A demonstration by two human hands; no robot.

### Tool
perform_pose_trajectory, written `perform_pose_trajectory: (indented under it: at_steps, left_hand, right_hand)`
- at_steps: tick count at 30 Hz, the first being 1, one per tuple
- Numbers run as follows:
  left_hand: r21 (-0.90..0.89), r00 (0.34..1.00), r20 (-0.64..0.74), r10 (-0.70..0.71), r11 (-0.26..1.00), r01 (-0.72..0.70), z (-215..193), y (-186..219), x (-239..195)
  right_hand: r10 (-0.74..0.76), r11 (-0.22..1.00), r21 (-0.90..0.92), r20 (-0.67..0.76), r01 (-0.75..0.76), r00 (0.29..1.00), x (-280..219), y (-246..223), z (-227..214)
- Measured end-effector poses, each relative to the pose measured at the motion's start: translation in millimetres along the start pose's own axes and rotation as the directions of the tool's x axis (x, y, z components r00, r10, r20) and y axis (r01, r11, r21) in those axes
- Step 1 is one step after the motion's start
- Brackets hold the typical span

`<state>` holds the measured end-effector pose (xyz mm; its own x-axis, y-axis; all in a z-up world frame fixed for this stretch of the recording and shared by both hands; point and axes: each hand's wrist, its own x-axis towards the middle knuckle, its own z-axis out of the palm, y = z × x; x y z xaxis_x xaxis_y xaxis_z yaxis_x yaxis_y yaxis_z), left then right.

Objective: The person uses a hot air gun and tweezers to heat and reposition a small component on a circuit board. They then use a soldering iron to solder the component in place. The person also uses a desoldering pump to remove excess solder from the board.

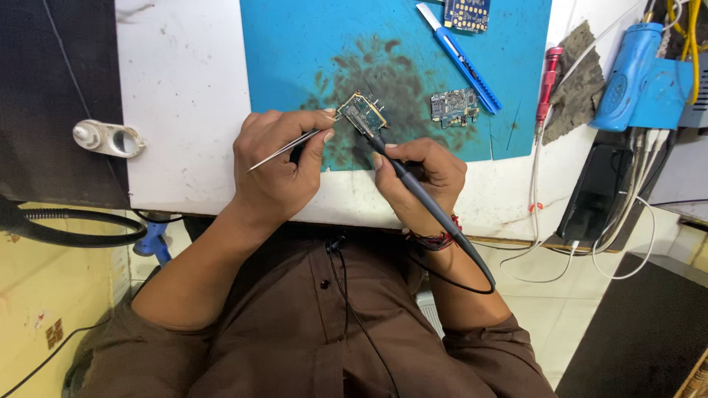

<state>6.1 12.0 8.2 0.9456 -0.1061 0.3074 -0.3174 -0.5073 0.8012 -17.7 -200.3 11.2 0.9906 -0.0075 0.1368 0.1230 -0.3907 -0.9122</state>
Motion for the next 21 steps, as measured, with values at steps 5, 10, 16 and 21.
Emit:
perform_pose_trajectory:
  at_steps: [5, 10, 16, 21]
  left_hand:
    - [-0.006, 1.000, 0.002, 0.001, 1.000, -0.001, 0.2, -0.3, 0.6]
    - [0.000, 1.000, 0.023, -0.015, 1.000, 0.015, 0.5, -0.6, 1.0]
    - [-0.017, 1.000, -0.002, 0.012, 1.000, -0.012, 0.3, -0.1, -0.1]
    - [-0.015, 0.999, 0.005, 0.053, 0.998, -0.053, 1.1, -1.2, 0.7]
  right_hand:
    - [-0.099, 0.995, -0.031, -0.003, 0.099, 0.995, 3.3, -2.3, 2.0]
    - [-0.092, 0.995, -0.023, -0.001, 0.092, 0.996, 3.4, -3.4, 3.0]
    - [-0.138, 0.990, -0.038, 0.003, 0.138, 0.990, 4.8, -5.6, 5.6]
    - [-0.110, 0.992, -0.055, 0.008, 0.110, 0.994, 2.6, -4.6, 3.4]
